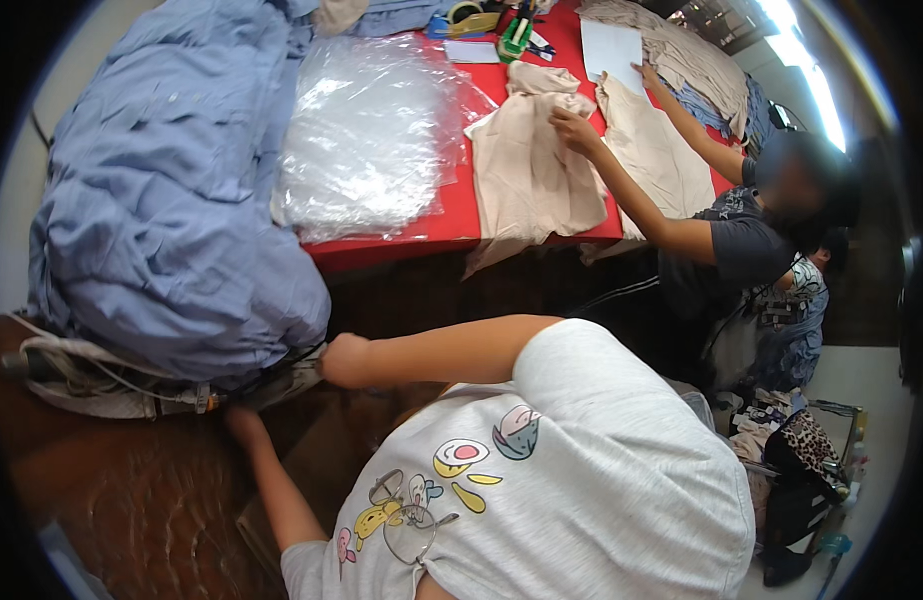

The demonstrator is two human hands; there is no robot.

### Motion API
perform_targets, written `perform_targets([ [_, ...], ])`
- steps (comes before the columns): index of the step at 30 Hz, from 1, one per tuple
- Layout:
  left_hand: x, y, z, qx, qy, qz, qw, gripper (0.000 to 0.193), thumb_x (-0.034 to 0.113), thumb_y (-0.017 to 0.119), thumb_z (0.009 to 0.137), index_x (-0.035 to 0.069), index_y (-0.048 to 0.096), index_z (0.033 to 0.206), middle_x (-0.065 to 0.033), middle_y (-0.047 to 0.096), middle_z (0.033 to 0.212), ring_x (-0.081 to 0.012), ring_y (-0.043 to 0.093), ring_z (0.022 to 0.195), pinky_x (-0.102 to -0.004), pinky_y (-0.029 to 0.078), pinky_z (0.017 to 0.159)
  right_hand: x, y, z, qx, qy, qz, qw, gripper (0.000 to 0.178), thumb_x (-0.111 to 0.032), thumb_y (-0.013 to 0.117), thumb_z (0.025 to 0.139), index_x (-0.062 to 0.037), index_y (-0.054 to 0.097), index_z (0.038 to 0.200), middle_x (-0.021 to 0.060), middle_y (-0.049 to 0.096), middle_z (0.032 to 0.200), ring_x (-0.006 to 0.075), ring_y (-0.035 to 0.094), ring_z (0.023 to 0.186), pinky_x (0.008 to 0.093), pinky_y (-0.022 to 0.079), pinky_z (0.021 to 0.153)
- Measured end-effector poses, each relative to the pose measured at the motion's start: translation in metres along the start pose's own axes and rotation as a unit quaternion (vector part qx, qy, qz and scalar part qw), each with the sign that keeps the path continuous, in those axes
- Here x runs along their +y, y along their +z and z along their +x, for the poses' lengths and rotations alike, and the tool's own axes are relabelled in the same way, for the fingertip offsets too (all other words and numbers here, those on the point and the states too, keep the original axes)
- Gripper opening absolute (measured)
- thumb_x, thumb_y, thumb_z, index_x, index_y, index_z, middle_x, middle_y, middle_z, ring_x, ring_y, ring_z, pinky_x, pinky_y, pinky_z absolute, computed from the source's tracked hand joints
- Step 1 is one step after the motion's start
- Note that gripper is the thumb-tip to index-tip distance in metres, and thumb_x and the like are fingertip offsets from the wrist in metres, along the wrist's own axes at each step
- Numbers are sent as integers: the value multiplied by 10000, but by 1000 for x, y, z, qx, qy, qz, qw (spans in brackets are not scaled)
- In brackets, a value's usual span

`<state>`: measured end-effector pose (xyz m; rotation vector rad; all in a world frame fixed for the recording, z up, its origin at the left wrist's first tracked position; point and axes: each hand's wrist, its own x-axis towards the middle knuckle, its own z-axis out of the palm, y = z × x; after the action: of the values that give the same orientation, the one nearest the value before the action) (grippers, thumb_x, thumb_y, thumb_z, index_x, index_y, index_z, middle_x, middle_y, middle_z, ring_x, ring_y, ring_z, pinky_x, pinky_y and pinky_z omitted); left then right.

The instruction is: The person picks up a light-colored garment, folds it by hand, places it into a clear plastic bag, and then seals the bag.

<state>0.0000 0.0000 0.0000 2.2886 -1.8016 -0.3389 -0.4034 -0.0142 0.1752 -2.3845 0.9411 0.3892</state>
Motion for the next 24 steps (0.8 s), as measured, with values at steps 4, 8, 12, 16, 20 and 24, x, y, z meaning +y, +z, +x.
perform_targets([
  [4, 98, -73, -90, -45, -71, 31, 996, 268, 151, 730, 986, -14, 756, 1195, -250, 787, 1058, -394, 769, 996, -454, 604, 892, 72, -18, -165, 155, 91, 150, 972, 277, -296, 655, 1008, -93, 715, 1186, 151, 739, 1097, 371, 739, 1065, 502, 614, 870],
  [8, 205, -60, -133, -104, -183, -140, 968, 207, 163, 758, 993, -25, 753, 1079, -181, 788, 875, -260, 783, 796, -385, 615, 727, 159, -5, -320, 295, 255, 197, 900, 274, -297, 684, 995, -115, 724, 1196, 115, 734, 1172, 339, 720, 1108, 484, 593, 919],
  [12, 334, -25, -160, -148, -176, -363, 903, 233, 198, 772, 1019, -22, 738, 1087, -114, 766, 899, -141, 742, 760, -287, 598, 649, 216, 23, -428, 404, 402, 301, 764, 241, -251, 739, 980, -76, 763, 1143, 151, 757, 1108, 346, 743, 975, 444, 583, 870],
  [16, 510, -29, -138, -202, -52, -352, 912, 247, 221, 765, 1014, -25, 752, 1016, -74, 744, 800, -106, 686, 693, -269, 528, 638, 286, 22, -454, 467, 350, 318, 747, 202, -167, 735, 994, -6, 751, 1116, 175, 747, 1042, 289, 725, 882, 397, 571, 810],
  [20, 631, -49, -99, -202, 76, -308, 927, 233, 203, 736, 1012, -26, 759, 1052, -115, 758, 805, -153, 718, 734, -324, 566, 723, 341, -21, -422, 517, 248, 327, 751, 239, -193, 746, 977, -8, 747, 1129, 176, 744, 1051, 317, 722, 910, 422, 562, 823],
  [24, 711, -78, -70, -216, 173, -288, 917, 208, 168, 734, 1008, -10, 767, 1110, -102, 774, 887, -146, 713, 795, -314, 566, 762, 392, -47, -362, 546, 206, 382, 716, 492, -218, 808, 917, 6, 684, 1337, 207, 729, 1226, 334, 703, 1118, 421, 568, 941],
])
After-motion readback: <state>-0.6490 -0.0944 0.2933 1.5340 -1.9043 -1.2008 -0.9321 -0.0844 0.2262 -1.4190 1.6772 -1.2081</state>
